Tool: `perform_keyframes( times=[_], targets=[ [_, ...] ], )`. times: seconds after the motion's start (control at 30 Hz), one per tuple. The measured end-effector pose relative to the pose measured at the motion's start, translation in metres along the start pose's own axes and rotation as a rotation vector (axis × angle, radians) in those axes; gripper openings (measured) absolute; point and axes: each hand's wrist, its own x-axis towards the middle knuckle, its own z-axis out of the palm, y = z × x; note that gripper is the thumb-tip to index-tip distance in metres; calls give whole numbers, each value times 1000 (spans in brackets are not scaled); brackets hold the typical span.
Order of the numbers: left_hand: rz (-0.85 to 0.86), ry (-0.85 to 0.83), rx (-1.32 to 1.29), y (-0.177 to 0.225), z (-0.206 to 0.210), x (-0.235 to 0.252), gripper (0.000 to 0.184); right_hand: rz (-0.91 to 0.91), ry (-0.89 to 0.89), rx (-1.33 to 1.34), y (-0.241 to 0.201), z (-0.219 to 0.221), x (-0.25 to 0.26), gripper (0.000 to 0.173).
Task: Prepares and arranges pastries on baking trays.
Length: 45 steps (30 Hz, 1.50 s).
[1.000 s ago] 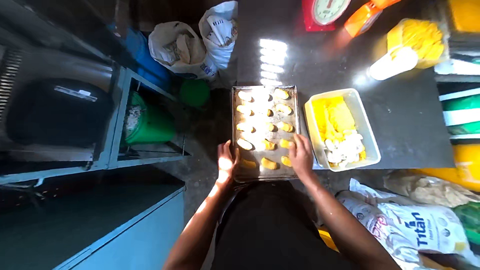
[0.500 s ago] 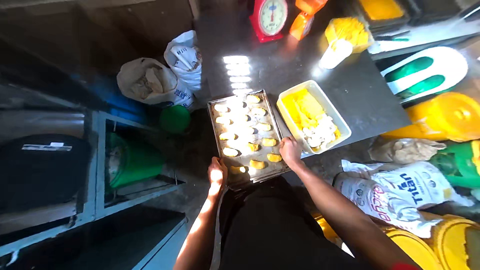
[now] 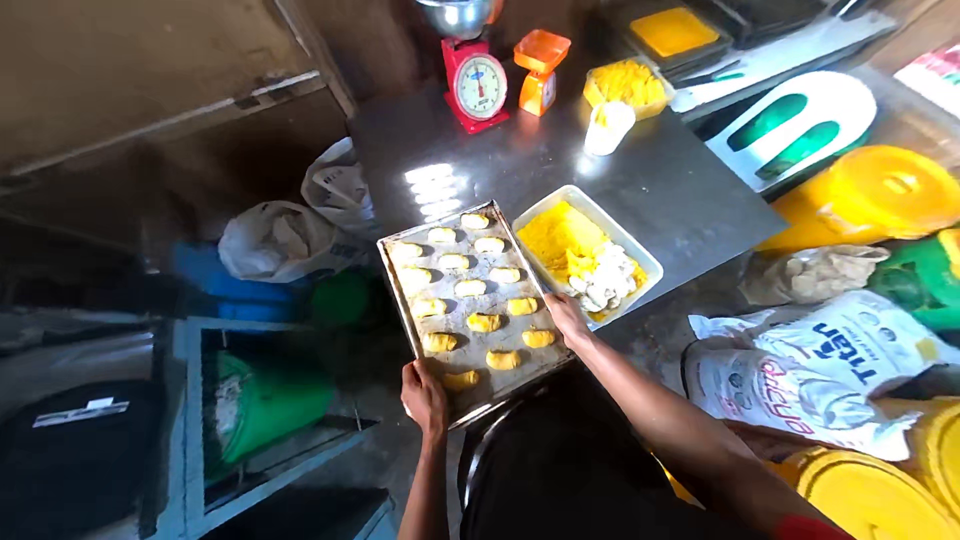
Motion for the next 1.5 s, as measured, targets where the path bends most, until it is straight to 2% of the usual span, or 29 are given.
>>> perform_keyframes(
  times=[0.07,0.17,0.3,0.4,0.57,0.67,0.73,0.8,0.87,0.97,1.03,1.13,1.2,1.27,1.3,1.37,1.43,1.5],
  targets=[
    [56,-9,-40,31,5,-13,41,-24,69,81,2,-28,3,37],
    [156,-32,-117,84,35,-36,37,-104,194,161,10,-82,25,35],
    [239,-147,-189,153,116,-73,38,-148,326,168,16,-195,68,35],
    [291,-367,-262,220,176,-109,34,-142,455,173,25,-292,105,29],
    [275,-833,16,329,273,-166,49,-50,614,175,50,-446,166,33],
    [248,-1052,100,366,345,-197,59,-12,676,154,83,-508,198,32],
    [204,-1153,134,383,389,-211,63,-7,693,137,107,-533,219,33],
    [136,-1186,165,393,421,-222,63,11,695,124,132,-546,240,33],
    [74,-1191,252,397,441,-230,71,78,687,101,152,-547,256,37],
    [4,-1180,346,393,461,-238,81,161,683,78,179,-539,277,40],
    [-7,-1184,326,384,465,-237,82,195,667,60,194,-532,288,42],
    [69,-1240,226,375,455,-224,66,206,628,71,209,-520,300,44],
    [215,-1280,190,377,435,-210,56,233,606,59,212,-515,303,46],
    [377,-1184,127,381,398,-189,49,237,571,-2,212,-515,306,48],
    [445,-1074,111,379,378,-176,43,195,568,-73,211,-514,307,44],
    [525,-814,172,362,342,-141,34,-12,589,-320,198,-510,305,37],
    [528,-620,266,339,313,-105,29,-295,530,-467,147,-486,291,41],
    [599,-583,366,313,311,-77,27,-615,324,-431,83,-442,275,36]
  ],
)
